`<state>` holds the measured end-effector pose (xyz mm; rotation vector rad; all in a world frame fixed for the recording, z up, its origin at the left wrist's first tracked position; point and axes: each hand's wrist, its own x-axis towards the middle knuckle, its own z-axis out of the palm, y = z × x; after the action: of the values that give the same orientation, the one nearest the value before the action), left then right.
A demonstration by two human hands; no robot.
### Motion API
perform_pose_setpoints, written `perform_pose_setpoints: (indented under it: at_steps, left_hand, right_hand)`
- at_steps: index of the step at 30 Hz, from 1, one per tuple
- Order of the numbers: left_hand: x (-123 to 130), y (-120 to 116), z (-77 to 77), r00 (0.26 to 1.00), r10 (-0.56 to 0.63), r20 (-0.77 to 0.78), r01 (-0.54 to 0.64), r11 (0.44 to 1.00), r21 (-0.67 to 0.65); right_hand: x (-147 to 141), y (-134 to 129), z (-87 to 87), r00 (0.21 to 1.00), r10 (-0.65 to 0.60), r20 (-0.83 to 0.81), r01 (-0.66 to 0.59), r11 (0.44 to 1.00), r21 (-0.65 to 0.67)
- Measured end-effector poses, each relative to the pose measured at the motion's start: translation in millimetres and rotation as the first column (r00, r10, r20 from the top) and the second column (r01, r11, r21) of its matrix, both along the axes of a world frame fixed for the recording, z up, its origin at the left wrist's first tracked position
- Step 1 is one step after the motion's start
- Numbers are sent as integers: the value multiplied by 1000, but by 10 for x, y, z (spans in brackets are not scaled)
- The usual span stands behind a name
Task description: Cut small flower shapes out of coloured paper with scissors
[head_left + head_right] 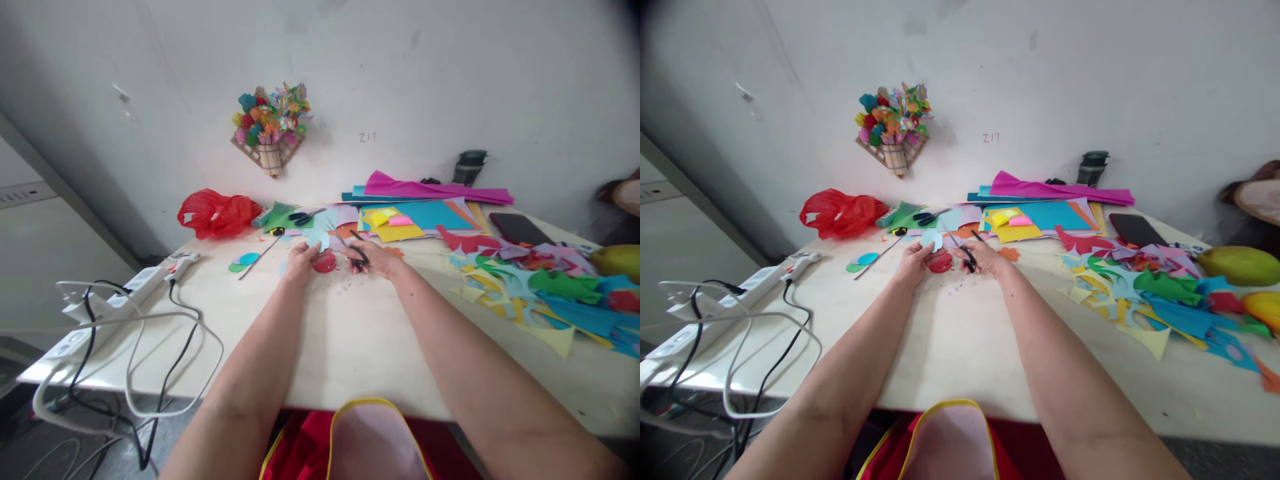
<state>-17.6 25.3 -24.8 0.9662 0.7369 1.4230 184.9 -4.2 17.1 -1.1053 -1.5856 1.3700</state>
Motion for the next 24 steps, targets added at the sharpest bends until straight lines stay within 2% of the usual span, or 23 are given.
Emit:
perform_pose_setpoints:
  at_steps: [8,24]
  left_hand:
    - [11,-6,14,999,17,39,-17,1000,-10]
    - [70,-16,30,997,49,58,-47,998,-34]
  right_hand:
    - [-4,-11,-25,990,118,80,-120,992,24]
    - [-120,24,-126,996,58,68,-61,997,44]
